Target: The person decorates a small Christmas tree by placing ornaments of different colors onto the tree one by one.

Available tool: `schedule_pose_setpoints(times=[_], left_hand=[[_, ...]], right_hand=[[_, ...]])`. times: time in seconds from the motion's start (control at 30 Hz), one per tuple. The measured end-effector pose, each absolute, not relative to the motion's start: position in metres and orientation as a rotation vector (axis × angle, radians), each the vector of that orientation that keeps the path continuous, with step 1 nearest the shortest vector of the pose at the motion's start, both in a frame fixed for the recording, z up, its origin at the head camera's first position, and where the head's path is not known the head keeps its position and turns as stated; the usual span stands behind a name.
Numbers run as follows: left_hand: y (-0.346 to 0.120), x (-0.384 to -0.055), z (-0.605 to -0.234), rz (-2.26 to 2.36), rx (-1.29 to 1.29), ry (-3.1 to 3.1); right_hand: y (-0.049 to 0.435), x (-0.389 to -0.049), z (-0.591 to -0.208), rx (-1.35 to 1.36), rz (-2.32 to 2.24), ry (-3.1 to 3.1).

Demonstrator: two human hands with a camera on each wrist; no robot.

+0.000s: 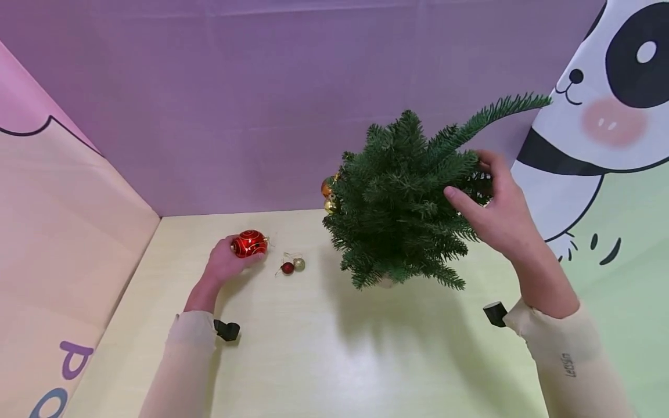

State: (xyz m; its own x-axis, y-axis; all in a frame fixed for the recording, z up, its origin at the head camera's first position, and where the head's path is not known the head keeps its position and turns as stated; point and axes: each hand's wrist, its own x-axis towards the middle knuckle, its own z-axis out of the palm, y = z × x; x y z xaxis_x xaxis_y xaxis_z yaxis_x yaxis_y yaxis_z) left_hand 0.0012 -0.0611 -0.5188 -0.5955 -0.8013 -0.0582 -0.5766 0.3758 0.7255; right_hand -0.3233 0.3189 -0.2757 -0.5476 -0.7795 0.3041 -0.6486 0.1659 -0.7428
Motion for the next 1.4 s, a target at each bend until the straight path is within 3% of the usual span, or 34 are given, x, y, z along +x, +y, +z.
schedule_pose_setpoints(times=[1.4], left_hand=[[0.012, 0.018, -0.474, -1.095, 0.887, -2.156]], right_hand=[[0.323, -0.323, -0.286, -1.474, -1.351, 2.271]])
